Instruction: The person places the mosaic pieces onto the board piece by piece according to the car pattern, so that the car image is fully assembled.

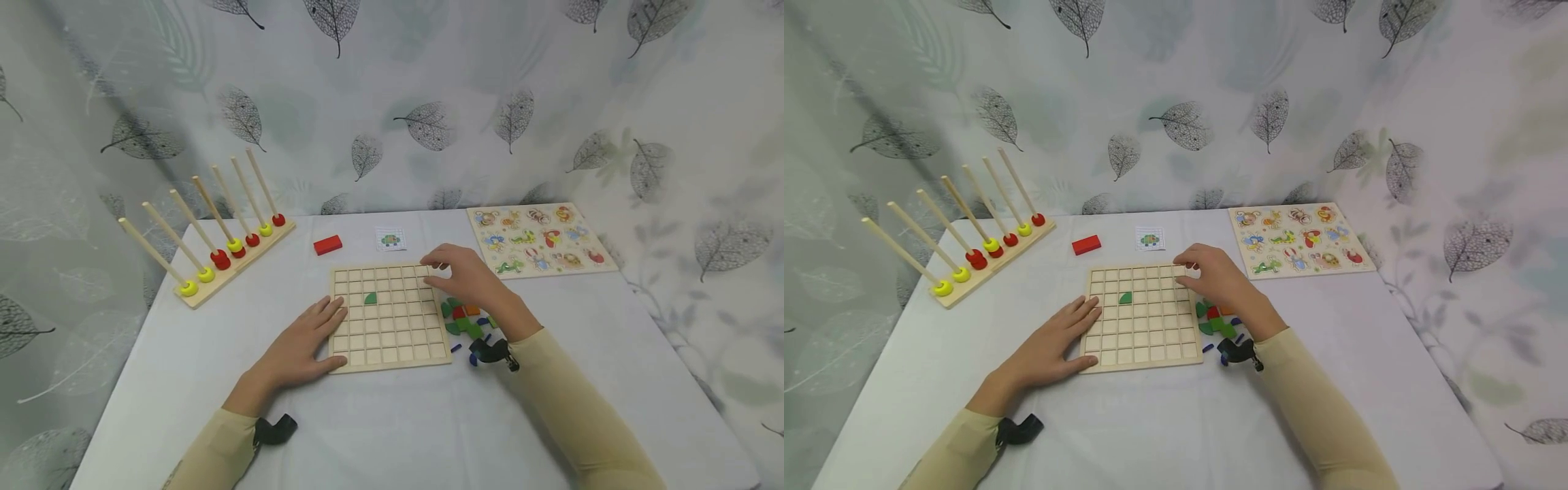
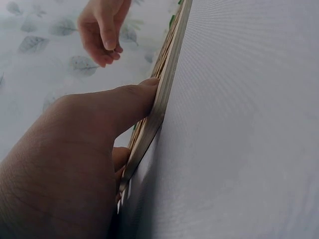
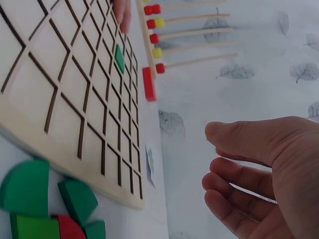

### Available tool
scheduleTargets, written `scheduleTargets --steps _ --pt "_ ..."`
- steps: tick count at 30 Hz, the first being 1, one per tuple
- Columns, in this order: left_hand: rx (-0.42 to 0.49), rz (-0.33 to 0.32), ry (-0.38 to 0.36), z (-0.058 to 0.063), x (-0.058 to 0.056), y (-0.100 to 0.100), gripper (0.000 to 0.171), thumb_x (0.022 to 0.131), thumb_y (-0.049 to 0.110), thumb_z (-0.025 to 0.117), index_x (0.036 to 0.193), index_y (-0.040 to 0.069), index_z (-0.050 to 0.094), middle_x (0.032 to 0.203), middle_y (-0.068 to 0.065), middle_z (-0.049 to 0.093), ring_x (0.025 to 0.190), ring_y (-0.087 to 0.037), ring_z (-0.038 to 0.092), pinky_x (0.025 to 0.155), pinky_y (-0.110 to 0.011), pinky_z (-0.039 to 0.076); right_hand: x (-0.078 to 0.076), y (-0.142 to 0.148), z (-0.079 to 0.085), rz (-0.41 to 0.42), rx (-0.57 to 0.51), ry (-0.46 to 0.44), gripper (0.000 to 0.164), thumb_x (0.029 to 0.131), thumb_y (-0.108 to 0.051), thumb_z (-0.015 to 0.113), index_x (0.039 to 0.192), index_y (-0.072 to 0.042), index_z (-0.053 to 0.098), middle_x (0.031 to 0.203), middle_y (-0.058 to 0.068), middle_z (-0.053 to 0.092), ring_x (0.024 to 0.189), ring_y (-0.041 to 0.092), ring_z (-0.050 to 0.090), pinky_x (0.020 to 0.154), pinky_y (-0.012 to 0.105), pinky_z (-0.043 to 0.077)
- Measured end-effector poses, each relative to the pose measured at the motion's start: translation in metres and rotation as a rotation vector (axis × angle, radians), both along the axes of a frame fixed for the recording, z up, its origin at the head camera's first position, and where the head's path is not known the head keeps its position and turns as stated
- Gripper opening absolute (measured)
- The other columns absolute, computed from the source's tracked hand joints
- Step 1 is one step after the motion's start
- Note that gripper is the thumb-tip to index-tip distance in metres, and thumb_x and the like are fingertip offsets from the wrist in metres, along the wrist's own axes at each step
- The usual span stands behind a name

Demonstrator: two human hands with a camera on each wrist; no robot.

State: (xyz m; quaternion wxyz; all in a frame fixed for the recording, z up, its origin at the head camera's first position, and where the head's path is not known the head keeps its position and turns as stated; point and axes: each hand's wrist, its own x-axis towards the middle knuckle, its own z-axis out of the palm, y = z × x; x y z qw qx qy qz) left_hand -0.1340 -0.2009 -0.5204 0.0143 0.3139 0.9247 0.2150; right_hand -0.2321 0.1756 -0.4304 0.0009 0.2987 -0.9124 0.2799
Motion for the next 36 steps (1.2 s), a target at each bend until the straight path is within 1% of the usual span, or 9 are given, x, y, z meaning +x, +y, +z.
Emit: scheduleTargets --steps 4,8,14,19,22,28,32,36 --pt "-0.001 -0.005 0.001 -0.001 0.000 0.000 0.093 0.099 0.060 0.067 0.171 0.011 0.034 0.179 -0.005 0.025 0.166 -0.030 0.015 0.130 -0.052 0.022 -0.001 0.013 0.002 -0.026 0.007 0.021 0.036 0.096 -0.012 0.085 0.129 -0.002 0.076 0.124 0.013 0.074 0.107 0.029 0.069 0.094 0.050 0.059" --pt "-0.002 -0.006 0.002 0.000 0.000 0.000 0.093 0.099 0.060 0.067 0.171 0.011 0.034 0.179 -0.005 0.025 0.166 -0.030 0.015 0.130 -0.052 0.022 -0.001 0.025 0.004 -0.046 0.005 0.027 0.034 0.096 -0.011 0.085 0.127 -0.002 0.077 0.122 0.014 0.075 0.106 0.031 0.070 0.094 0.051 0.059" --pt "-0.004 -0.009 0.000 0.000 -0.001 -0.001 0.094 0.099 0.061 0.067 0.172 0.011 0.033 0.179 -0.004 0.023 0.166 -0.029 0.013 0.130 -0.052 0.022 -0.003 0.043 0.000 -0.093 0.017 0.034 0.030 0.096 -0.010 0.084 0.124 -0.003 0.078 0.120 0.012 0.076 0.104 0.030 0.070 0.094 0.051 0.059" --pt "-0.003 -0.009 -0.001 -0.001 0.000 -0.001 0.094 0.100 0.061 0.066 0.171 0.011 0.033 0.179 -0.004 0.023 0.166 -0.028 0.013 0.130 -0.051 0.022 -0.003 0.055 -0.002 -0.135 0.016 -0.002 0.028 0.097 -0.010 0.084 0.123 -0.001 0.078 0.120 0.015 0.075 0.105 0.032 0.070 0.095 0.054 0.058" --pt "-0.003 -0.008 0.002 0.000 0.000 -0.001 0.094 0.099 0.061 0.067 0.171 0.011 0.034 0.179 -0.004 0.024 0.166 -0.028 0.014 0.130 -0.051 0.022 -0.001 0.062 -0.004 -0.160 0.027 -0.026 0.029 0.097 -0.011 0.083 0.124 -0.001 0.078 0.119 0.015 0.075 0.104 0.031 0.069 0.095 0.054 0.058" --pt "-0.008 0.001 0.000 0.000 0.000 0.000 0.094 0.099 0.061 0.067 0.171 0.011 0.034 0.179 -0.004 0.025 0.166 -0.029 0.014 0.130 -0.051 0.023 -0.001 0.075 -0.013 -0.208 0.052 -0.058 0.031 0.098 -0.012 0.083 0.126 -0.001 0.078 0.120 0.017 0.075 0.105 0.032 0.068 0.095 0.053 0.058" --pt "-0.005 0.006 -0.005 0.001 0.001 0.000 0.094 0.099 0.061 0.066 0.171 0.011 0.034 0.179 -0.004 0.025 0.166 -0.028 0.014 0.130 -0.052 0.023 -0.001 0.081 -0.018 -0.237 0.063 -0.085 0.032 0.097 -0.011 0.083 0.126 0.000 0.078 0.118 0.017 0.074 0.105 0.032 0.067 0.096 0.053 0.057" --pt "-0.006 0.005 -0.007 0.001 0.002 0.000 0.093 0.099 0.061 0.066 0.171 0.011 0.034 0.179 -0.004 0.024 0.166 -0.028 0.014 0.130 -0.052 0.023 0.000 0.083 -0.022 -0.274 0.082 -0.128 0.030 0.099 -0.013 0.081 0.127 -0.001 0.078 0.114 0.014 0.074 0.103 0.031 0.064 0.095 0.052 0.056"
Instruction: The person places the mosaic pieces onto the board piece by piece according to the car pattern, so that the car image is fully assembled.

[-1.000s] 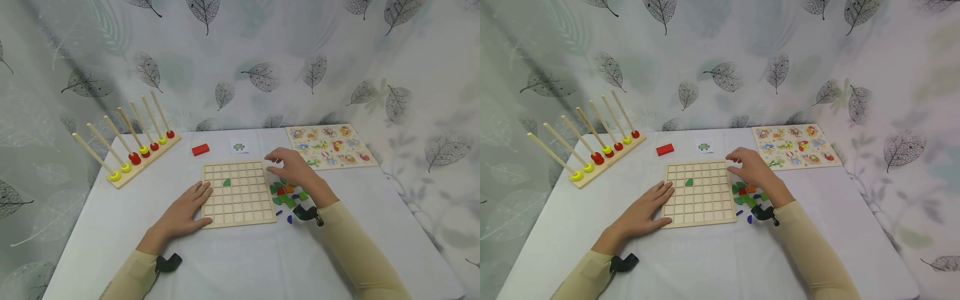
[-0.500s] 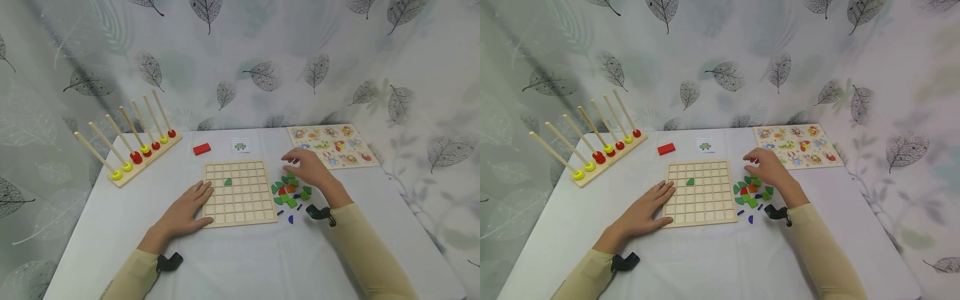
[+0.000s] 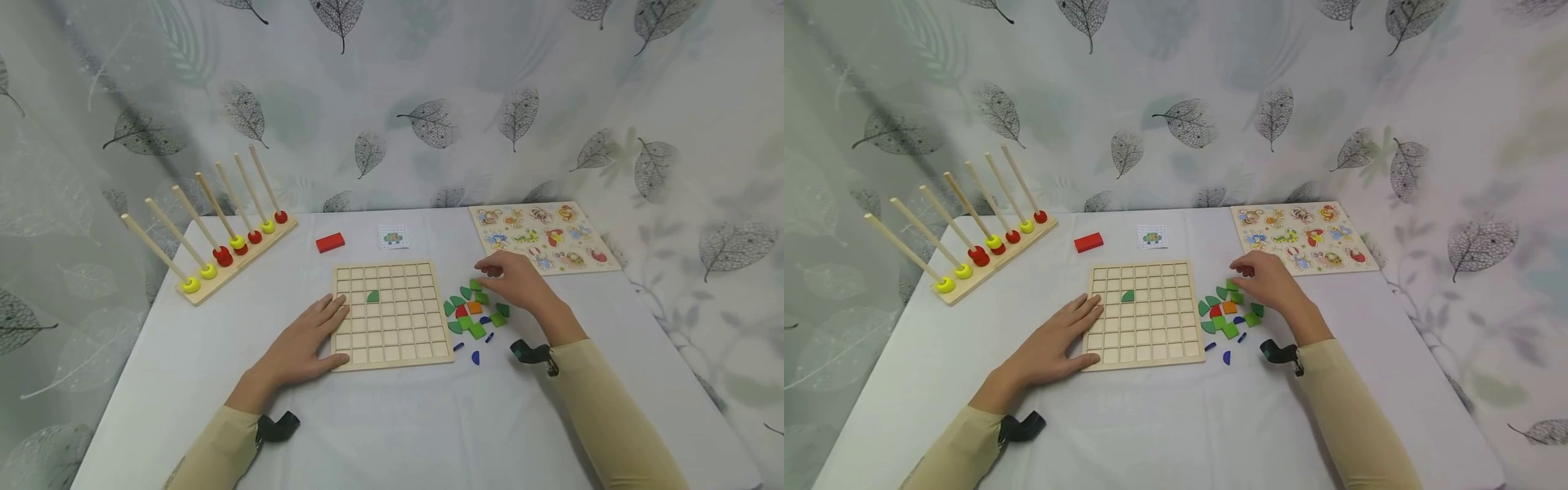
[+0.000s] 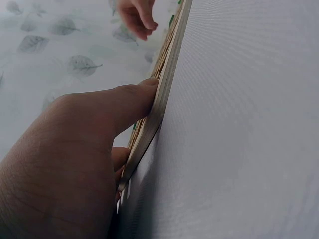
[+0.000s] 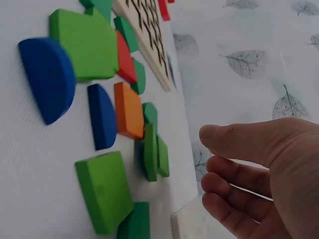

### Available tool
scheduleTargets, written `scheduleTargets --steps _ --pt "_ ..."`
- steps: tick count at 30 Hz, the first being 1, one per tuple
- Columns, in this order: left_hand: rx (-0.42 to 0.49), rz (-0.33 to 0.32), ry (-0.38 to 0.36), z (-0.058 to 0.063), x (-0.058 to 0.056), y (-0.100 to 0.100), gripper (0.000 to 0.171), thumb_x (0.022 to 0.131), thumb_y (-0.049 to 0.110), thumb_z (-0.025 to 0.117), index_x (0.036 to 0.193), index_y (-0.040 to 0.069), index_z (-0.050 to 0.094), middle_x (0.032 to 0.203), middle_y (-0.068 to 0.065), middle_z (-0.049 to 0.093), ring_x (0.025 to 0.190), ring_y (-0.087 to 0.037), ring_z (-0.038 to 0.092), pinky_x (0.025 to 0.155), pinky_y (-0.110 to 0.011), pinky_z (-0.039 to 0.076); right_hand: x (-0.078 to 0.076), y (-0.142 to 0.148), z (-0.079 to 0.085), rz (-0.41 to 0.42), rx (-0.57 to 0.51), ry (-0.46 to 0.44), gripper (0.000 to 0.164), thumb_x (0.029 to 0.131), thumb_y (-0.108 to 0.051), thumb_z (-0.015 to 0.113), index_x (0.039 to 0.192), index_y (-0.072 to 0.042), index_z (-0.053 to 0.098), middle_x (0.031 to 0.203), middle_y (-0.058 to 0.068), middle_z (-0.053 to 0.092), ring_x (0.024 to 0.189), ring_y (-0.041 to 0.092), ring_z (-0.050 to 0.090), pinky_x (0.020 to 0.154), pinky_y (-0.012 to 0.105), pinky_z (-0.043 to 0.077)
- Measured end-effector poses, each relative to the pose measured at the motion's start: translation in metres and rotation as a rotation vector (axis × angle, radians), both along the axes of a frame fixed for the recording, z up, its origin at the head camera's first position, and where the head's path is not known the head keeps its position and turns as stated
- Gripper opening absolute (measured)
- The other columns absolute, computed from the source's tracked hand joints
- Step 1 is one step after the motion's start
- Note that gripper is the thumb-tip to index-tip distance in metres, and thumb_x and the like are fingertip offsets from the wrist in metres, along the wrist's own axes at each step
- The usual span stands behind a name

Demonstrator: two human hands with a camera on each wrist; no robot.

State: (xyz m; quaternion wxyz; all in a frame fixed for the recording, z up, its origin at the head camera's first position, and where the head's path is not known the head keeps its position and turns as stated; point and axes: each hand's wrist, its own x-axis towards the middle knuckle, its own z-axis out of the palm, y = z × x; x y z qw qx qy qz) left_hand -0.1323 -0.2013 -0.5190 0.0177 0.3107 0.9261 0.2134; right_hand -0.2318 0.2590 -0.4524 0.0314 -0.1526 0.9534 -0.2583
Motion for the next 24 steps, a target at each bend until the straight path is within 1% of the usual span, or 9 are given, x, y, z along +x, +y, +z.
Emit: scheduleTargets --steps 3,9,17,19,24 --pt "-0.001 -0.004 0.005 0.000 -0.001 0.001 0.093 0.100 0.060 0.066 0.171 0.011 0.034 0.179 -0.004 0.024 0.166 -0.029 0.014 0.130 -0.051 0.023 -0.001 0.003 -0.005 -0.014 0.013 -0.024 0.029 0.100 -0.014 0.080 0.127 -0.003 0.078 0.111 0.011 0.073 0.101 0.030 0.063 0.093 0.050 0.056" --pt "-0.008 -0.003 0.009 0.000 -0.002 0.000 0.093 0.099 0.061 0.066 0.171 0.010 0.035 0.179 -0.004 0.025 0.166 -0.029 0.015 0.130 -0.052 0.024 -0.006 0.005 -0.015 -0.010 0.025 -0.055 0.027 0.099 -0.015 0.082 0.124 -0.006 0.081 0.108 0.007 0.074 0.098 0.027 0.064 0.091 0.047 0.056" --pt "-0.007 0.003 -0.009 0.001 -0.001 0.000 0.093 0.099 0.061 0.066 0.171 0.011 0.034 0.179 -0.003 0.023 0.166 -0.028 0.014 0.130 -0.052 0.023 -0.010 0.003 -0.018 -0.004 0.024 -0.120 0.027 0.098 -0.015 0.082 0.123 -0.004 0.081 0.111 0.009 0.076 0.100 0.027 0.069 0.093 0.050 0.058" --pt "-0.010 0.005 -0.011 0.001 -0.001 0.000 0.093 0.099 0.061 0.066 0.171 0.011 0.034 0.179 -0.003 0.023 0.166 -0.028 0.014 0.130 -0.052 0.023 -0.012 0.003 -0.019 -0.003 0.033 -0.123 0.026 0.099 -0.016 0.082 0.122 -0.005 0.081 0.110 0.008 0.076 0.099 0.027 0.068 0.092 0.049 0.058" --pt "-0.013 0.008 -0.009 0.001 -0.001 0.001 0.094 0.099 0.062 0.066 0.171 0.012 0.034 0.179 -0.002 0.023 0.166 -0.027 0.014 0.130 -0.051 0.024 -0.014 0.005 -0.021 0.003 0.067 -0.115 0.025 0.100 -0.014 0.080 0.123 -0.006 0.081 0.104 0.005 0.073 0.092 0.025 0.063 0.085 0.044 0.055"
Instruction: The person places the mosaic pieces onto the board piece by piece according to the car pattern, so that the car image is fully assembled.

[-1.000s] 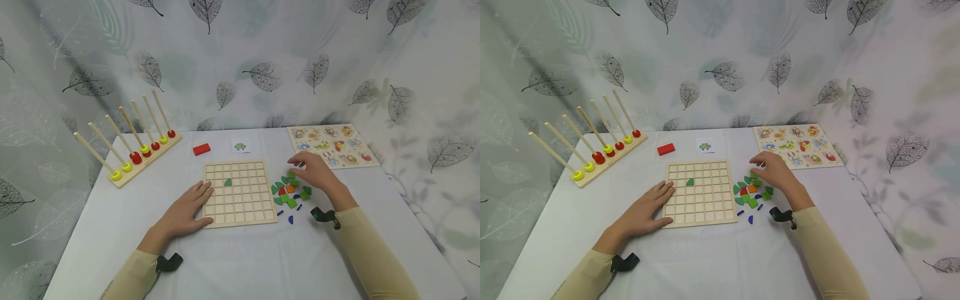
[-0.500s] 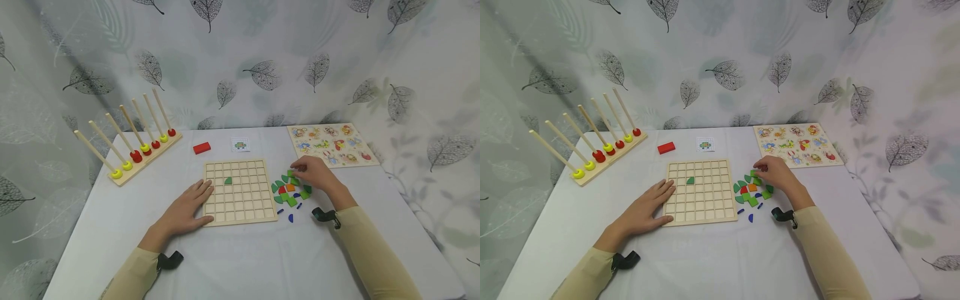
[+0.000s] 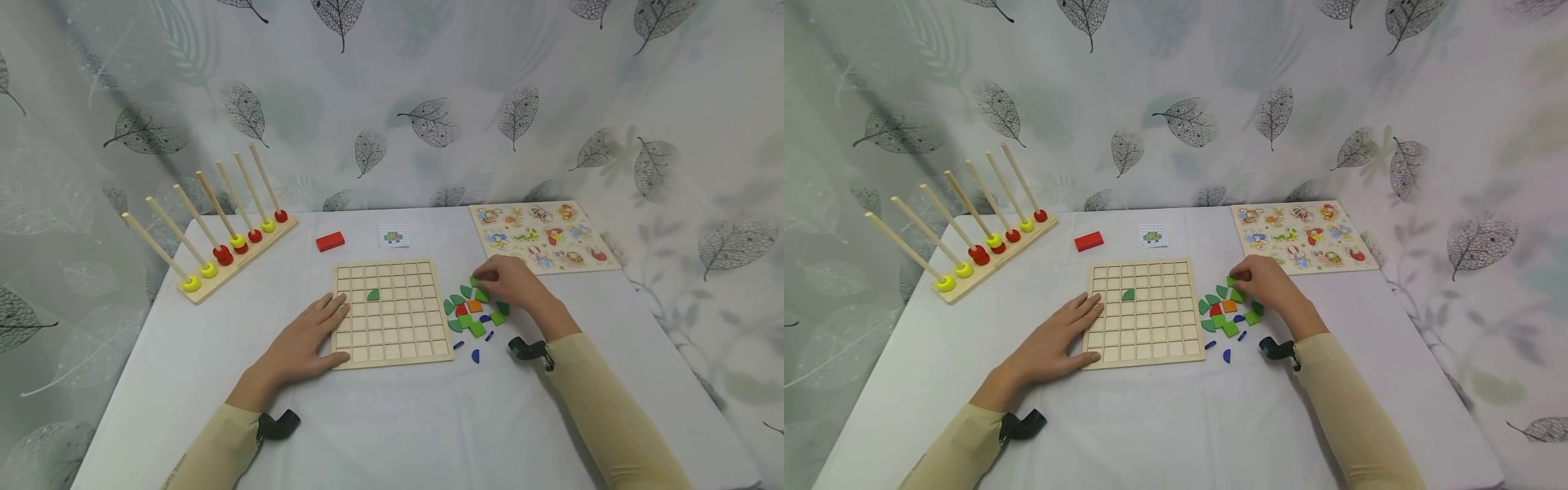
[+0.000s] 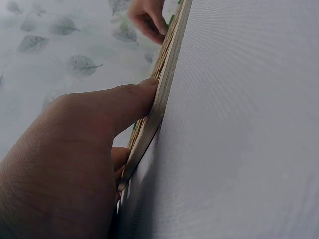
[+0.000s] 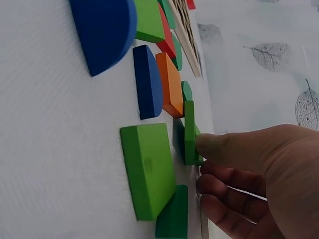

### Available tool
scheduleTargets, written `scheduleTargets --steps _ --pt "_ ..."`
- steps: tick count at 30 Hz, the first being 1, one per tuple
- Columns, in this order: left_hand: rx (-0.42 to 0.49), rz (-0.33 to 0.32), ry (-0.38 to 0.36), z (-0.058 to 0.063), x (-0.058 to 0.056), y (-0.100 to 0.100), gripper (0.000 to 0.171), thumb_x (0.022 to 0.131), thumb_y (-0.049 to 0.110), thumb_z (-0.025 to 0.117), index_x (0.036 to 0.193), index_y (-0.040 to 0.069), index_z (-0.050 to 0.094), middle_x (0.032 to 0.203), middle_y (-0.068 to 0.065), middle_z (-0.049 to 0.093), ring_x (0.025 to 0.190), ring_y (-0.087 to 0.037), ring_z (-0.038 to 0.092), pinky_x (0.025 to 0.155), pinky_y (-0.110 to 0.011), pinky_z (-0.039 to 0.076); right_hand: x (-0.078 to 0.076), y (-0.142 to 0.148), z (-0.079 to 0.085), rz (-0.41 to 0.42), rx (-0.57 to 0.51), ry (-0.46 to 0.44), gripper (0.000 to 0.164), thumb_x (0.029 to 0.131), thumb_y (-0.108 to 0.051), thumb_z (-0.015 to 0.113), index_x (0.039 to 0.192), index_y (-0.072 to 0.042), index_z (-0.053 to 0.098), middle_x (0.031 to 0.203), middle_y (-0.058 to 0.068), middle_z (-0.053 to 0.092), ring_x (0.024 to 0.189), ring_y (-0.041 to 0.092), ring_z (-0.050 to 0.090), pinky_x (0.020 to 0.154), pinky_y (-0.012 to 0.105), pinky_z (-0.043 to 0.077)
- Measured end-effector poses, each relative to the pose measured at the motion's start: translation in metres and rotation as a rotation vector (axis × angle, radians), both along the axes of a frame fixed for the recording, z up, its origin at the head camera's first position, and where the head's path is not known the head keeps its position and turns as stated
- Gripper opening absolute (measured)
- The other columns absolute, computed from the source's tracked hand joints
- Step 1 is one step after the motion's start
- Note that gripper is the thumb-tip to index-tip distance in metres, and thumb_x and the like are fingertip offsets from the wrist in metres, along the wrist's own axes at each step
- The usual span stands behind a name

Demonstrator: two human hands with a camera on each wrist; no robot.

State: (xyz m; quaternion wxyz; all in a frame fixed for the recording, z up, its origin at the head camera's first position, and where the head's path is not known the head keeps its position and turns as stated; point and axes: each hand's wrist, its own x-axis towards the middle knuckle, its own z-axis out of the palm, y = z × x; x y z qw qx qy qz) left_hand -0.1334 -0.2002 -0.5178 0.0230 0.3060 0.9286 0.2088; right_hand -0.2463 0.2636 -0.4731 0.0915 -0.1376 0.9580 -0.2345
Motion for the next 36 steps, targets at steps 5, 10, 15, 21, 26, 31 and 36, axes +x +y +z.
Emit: scheduleTargets --steps 5,10,15,21,26,31,36 --pt "-0.001 0.004 0.002 -0.0018 -0.0004 -0.0005 0.094 0.099 0.062 0.065 0.172 0.012 0.033 0.179 -0.001 0.022 0.166 -0.026 0.013 0.130 -0.051 0.023 0.0001 0.0003 0.0021 0.004 0.017 -0.003 0.027 0.099 -0.014 0.081 0.124 -0.005 0.081 0.100 0.005 0.072 0.090 0.025 0.061 0.082 0.042 0.054" --pt "0.005 0.005 0.008 -0.0026 -0.0016 -0.0013 0.094 0.099 0.062 0.066 0.171 0.012 0.034 0.179 -0.001 0.023 0.166 -0.026 0.013 0.130 -0.051 0.023 -0.0007 0.0002 0.0034 0.020 0.023 0.007 0.028 0.099 -0.013 0.081 0.125 -0.004 0.080 0.100 0.005 0.071 0.089 0.024 0.062 0.080 0.042 0.055" --pt "0.007 0.011 0.005 -0.0025 -0.0012 -0.0015 0.094 0.098 0.063 0.066 0.171 0.013 0.034 0.179 -0.001 0.023 0.166 -0.025 0.013 0.130 -0.052 0.023 0.0003 -0.0011 0.0045 0.026 0.022 0.016 0.028 0.098 -0.011 0.081 0.125 -0.003 0.080 0.098 0.005 0.070 0.088 0.024 0.061 0.078 0.041 0.054" --pt "0.018 0.002 0.008 -0.0040 0.0004 -0.0010 0.094 0.098 0.063 0.066 0.171 0.012 0.035 0.179 -0.002 0.025 0.166 -0.027 0.014 0.130 -0.054 0.024 0.0029 -0.0011 0.0036 0.022 0.024 0.002 0.028 0.099 -0.011 0.080 0.125 -0.003 0.079 0.100 0.005 0.068 0.089 0.024 0.060 0.078 0.041 0.053" --pt "0.029 -0.005 0.022 -0.0032 0.0013 -0.0015 0.094 0.098 0.062 0.067 0.170 0.011 0.037 0.178 -0.004 0.027 0.166 -0.028 0.016 0.129 -0.054 0.025 0.0051 -0.0004 0.0010 0.018 0.031 0.016 0.028 0.099 -0.011 0.081 0.125 -0.004 0.080 0.099 0.004 0.067 0.089 0.024 0.059 0.078 0.041 0.052" --pt "0.006 0.005 0.008 -0.0025 0.0046 -0.0009 0.094 0.098 0.064 0.065 0.170 0.012 0.037 0.179 -0.002 0.025 0.166 -0.028 0.016 0.128 -0.055 0.028 0.0064 0.0009 -0.0027 0.016 0.038 0.015 0.029 0.099 -0.014 0.080 0.126 -0.005 0.079 0.099 0.003 0.067 0.089 0.024 0.059 0.077 0.040 0.052" --pt "0.004 0.019 0.024 -0.0020 0.0050 -0.0003 0.093 0.099 0.065 0.064 0.170 0.012 0.037 0.179 -0.002 0.026 0.165 -0.028 0.017 0.128 -0.055 0.028 0.0034 0.0024 -0.0018 0.010 0.034 0.060 0.029 0.098 -0.017 0.082 0.126 -0.007 0.080 0.102 0.003 0.068 0.091 0.024 0.060 0.079 0.041 0.053"
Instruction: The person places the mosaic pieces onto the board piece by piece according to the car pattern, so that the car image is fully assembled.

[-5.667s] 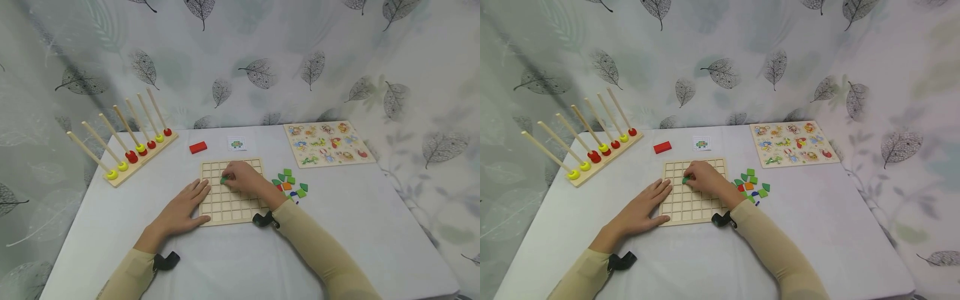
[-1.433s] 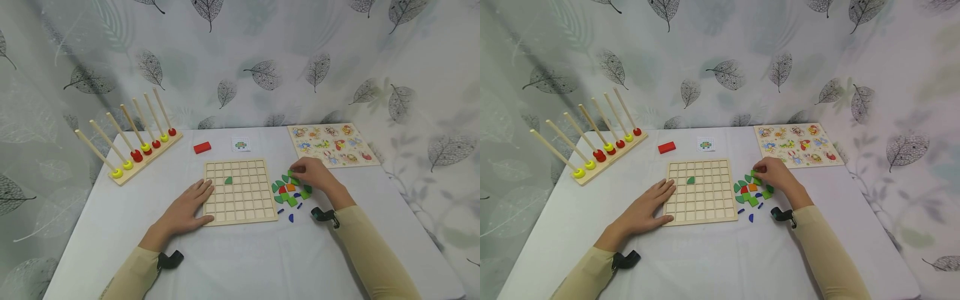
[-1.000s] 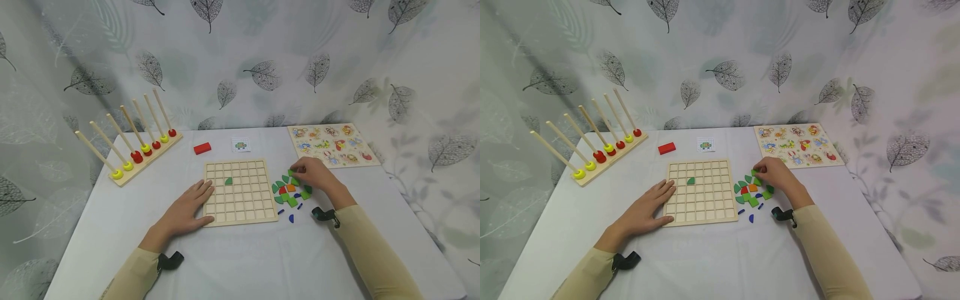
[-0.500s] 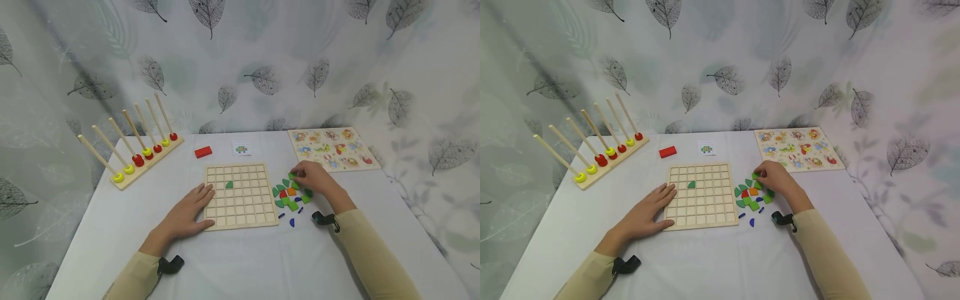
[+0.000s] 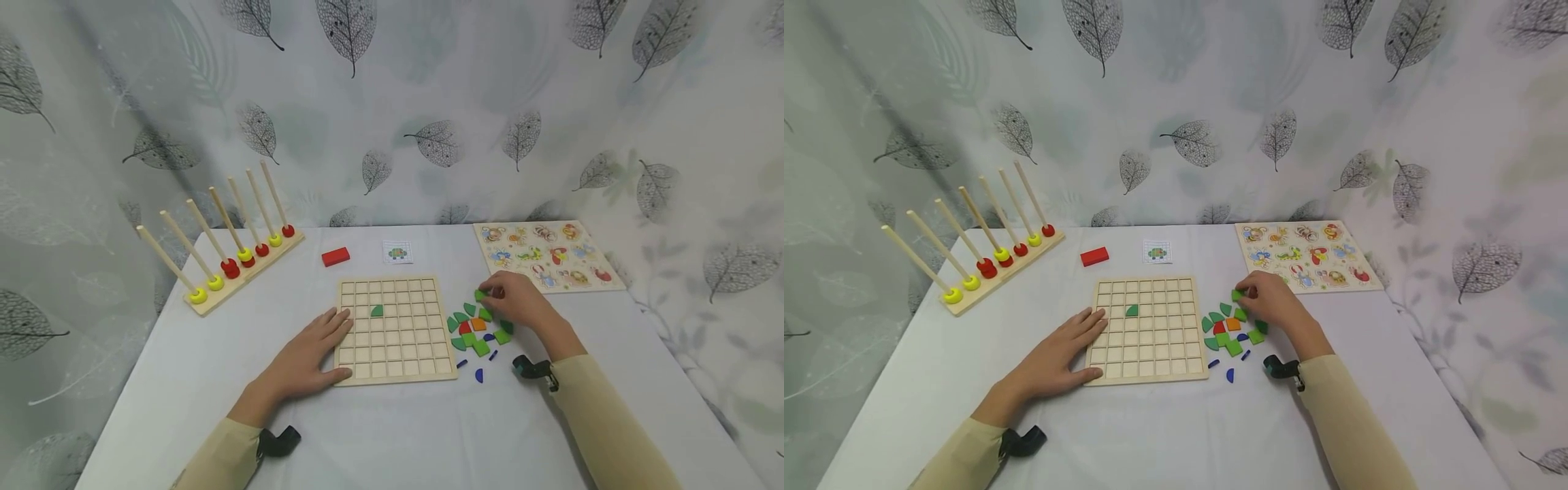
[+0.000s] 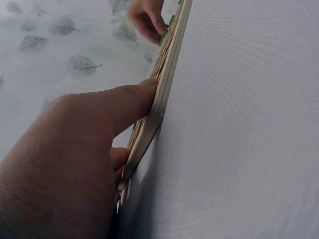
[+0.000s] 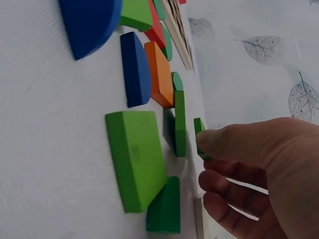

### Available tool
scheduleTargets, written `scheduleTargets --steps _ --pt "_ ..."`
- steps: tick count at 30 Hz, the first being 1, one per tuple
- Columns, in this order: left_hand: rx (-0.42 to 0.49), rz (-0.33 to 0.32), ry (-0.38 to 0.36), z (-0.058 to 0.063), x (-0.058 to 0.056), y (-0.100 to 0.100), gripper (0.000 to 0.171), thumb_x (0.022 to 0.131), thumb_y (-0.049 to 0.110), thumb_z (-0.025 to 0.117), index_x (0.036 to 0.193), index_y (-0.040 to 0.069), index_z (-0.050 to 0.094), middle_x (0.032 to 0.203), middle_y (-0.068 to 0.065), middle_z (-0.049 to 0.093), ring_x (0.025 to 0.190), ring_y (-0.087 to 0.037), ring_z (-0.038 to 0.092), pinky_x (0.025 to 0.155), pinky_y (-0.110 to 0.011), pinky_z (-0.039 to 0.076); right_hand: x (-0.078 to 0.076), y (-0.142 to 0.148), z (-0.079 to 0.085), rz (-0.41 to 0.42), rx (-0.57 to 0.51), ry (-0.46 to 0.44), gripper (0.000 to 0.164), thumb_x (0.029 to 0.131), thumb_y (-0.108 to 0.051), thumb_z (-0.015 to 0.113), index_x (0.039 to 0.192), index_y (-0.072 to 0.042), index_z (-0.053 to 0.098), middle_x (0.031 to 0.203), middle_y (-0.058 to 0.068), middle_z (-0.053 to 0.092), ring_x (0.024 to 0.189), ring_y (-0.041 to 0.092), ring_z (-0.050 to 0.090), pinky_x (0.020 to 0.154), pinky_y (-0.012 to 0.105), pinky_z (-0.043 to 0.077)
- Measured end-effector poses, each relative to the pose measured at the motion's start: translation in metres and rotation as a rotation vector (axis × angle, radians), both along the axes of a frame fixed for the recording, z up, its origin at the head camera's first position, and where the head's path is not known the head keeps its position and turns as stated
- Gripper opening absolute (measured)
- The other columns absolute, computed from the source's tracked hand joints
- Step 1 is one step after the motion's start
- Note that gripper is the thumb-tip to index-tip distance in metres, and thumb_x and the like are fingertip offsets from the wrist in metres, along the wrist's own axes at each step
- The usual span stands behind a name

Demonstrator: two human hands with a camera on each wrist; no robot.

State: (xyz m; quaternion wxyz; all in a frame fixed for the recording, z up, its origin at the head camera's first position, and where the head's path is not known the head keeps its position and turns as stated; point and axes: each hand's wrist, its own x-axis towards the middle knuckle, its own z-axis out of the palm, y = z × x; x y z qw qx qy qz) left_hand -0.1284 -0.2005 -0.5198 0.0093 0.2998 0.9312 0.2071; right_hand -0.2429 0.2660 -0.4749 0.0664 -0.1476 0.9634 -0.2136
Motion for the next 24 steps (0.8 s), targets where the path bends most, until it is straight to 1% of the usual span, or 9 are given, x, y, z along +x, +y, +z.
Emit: scheduleTargets --steps 5,11,18,24 --pt "-0.003 -0.004 0.002 0.000 0.001 0.001 0.093 0.099 0.064 0.064 0.170 0.012 0.037 0.179 -0.002 0.026 0.165 -0.028 0.017 0.128 -0.054 0.027 0.001 0.001 0.003 0.007 -0.024 0.034 0.028 0.097 -0.013 0.082 0.124 -0.006 0.081 0.107 0.006 0.070 0.094 0.025 0.061 0.083 0.043 0.055" --pt "-0.004 -0.007 0.004 0.002 0.000 0.001 0.092 0.098 0.063 0.065 0.170 0.011 0.037 0.178 -0.003 0.026 0.165 -0.028 0.017 0.128 -0.054 0.027 0.004 -0.004 0.010 0.018 -0.038 0.043 0.028 0.098 -0.011 0.081 0.125 -0.005 0.080 0.111 0.007 0.071 0.098 0.025 0.064 0.090 0.046 0.058" --pt "0.003 -0.015 -0.001 0.002 0.000 0.000 0.092 0.099 0.062 0.065 0.170 0.010 0.037 0.178 -0.004 0.027 0.165 -0.029 0.017 0.129 -0.053 0.026 0.005 -0.009 0.019 0.045 -0.046 0.080 0.026 0.097 -0.012 0.083 0.123 -0.006 0.081 0.107 0.005 0.072 0.095 0.025 0.063 0.088 0.044 0.057" --pt "0.005 -0.012 -0.007 0.003 0.001 0.000 0.093 0.099 0.062 0.065 0.170 0.010 0.037 0.178 -0.004 0.026 0.165 -0.029 0.016 0.129 -0.052 0.025 0.008 -0.013 0.025 0.061 -0.056 0.101 0.024 0.098 -0.012 0.082 0.122 -0.007 0.081 0.109 0.005 0.072 0.097 0.024 0.064 0.089 0.046 0.057"
